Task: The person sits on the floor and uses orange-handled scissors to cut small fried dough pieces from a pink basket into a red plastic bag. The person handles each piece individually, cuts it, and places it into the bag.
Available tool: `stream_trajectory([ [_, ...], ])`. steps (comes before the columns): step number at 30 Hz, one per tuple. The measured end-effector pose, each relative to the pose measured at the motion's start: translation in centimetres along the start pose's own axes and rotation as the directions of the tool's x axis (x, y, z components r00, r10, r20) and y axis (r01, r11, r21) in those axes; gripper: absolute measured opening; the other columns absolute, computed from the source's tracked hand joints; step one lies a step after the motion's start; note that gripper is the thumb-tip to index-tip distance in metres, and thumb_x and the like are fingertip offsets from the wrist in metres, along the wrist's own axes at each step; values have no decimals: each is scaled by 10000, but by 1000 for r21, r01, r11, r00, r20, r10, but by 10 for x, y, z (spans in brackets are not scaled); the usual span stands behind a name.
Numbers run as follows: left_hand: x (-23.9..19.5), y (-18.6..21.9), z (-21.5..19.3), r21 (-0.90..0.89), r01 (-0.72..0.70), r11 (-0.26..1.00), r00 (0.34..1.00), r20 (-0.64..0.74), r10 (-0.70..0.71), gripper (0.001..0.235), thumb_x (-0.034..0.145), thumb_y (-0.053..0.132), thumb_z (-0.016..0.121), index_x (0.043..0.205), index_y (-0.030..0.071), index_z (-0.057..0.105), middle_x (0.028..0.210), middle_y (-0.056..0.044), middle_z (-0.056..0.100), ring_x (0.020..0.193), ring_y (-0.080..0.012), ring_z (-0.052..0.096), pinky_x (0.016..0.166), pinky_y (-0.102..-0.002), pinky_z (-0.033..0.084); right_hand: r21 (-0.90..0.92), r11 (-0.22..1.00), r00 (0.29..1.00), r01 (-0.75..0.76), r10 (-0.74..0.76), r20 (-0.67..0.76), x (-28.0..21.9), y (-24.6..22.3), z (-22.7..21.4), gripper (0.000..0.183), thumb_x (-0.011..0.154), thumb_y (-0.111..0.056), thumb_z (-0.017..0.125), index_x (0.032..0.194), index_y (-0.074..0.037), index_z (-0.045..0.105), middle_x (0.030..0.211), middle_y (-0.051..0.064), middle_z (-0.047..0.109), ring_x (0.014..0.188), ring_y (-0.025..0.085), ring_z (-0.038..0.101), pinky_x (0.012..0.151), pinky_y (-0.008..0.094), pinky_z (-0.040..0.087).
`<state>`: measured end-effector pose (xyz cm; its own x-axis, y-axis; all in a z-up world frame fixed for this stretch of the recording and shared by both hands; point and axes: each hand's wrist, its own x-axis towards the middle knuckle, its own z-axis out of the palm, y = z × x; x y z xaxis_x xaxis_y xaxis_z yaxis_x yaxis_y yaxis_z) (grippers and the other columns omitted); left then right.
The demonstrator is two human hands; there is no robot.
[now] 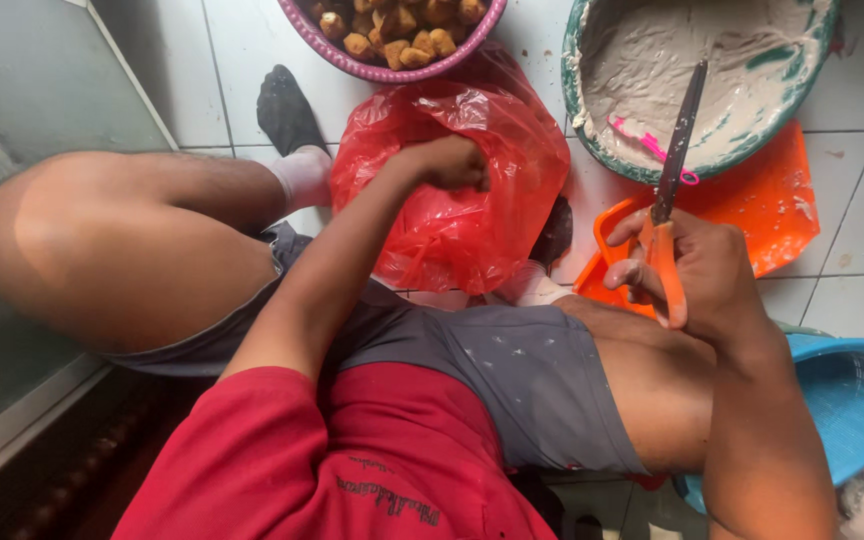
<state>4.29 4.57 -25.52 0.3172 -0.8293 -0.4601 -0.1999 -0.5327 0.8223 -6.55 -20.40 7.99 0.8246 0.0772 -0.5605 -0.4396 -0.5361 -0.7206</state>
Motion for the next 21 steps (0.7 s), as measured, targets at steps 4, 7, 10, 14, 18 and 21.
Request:
stream_trajectory([
  [4, 11, -32, 103, 389, 252, 886, 948, -282, -146, 611, 821, 132, 605, 1427, 146, 530, 1488, -175, 488, 1371, -365, 458, 1089, -541, 417, -64, 997, 999, 49, -48, 21, -2, 2, 1, 203, 810, -98, 804, 970, -11, 713, 708, 7, 689, 569, 44, 577, 513, 242, 454],
  [7, 14, -54, 137, 657, 288, 697, 950, -290, -118, 720, 834, 227, 598, 1519, 191, 377, 1593, -138, 296, 1450, -361, 315, 1086, -635, 361, -136, 986, 995, 96, -94, 17, -2, 1, 2, 238, 755, -126, 848, 919, -14, 718, 729, 7, 685, 574, 52, 575, 529, 254, 470],
  [10, 8, -72, 146, 636, 295, 713, 950, -273, -150, 566, 957, 213, 560, 1503, 182, 416, 1582, -123, 341, 1400, -328, 400, 1035, -553, 441, -191, 978, 997, 77, -75, 22, -3, -4, 7, 337, 709, -174, 901, 954, -26, 724, 622, 28, 649, 558, 57, 556, 528, 267, 461],
  [14, 4, -76, 133, 348, 416, 840, 898, -304, -319, 505, 979, 122, 538, 1475, 141, 449, 1488, -150, 449, 1280, -342, 532, 903, -495, 555, -186, 982, 999, 21, -13, 44, 1, -13, 7, 341, 705, -161, 880, 979, -32, 721, 642, 21, 698, 555, 49, 578, 501, 267, 461],
  [18, 7, -46, 95, 12, 350, 937, 860, -401, -316, 387, 945, 304, 674, 1237, 80, 553, 1276, -178, 578, 1177, -371, 585, 963, -488, 516, -156, 986, 996, -65, 75, 56, 7, -15, 5, 311, 711, -132, 854, 969, -27, 715, 626, 48, 694, 517, 68, 616, 466, 264, 470],
  [21, 5, -2, 38, -19, 262, 965, 940, -219, -260, 394, 879, 356, 747, 1129, 89, 601, 1154, -159, 646, 1085, -350, 625, 932, -460, 517, 14, 992, 988, -124, 122, 90, 8, -7, 1, 256, 793, -114, 754, 1029, -26, 709, 666, 44, 702, 480, 98, 586, 410, 274, 417],
])
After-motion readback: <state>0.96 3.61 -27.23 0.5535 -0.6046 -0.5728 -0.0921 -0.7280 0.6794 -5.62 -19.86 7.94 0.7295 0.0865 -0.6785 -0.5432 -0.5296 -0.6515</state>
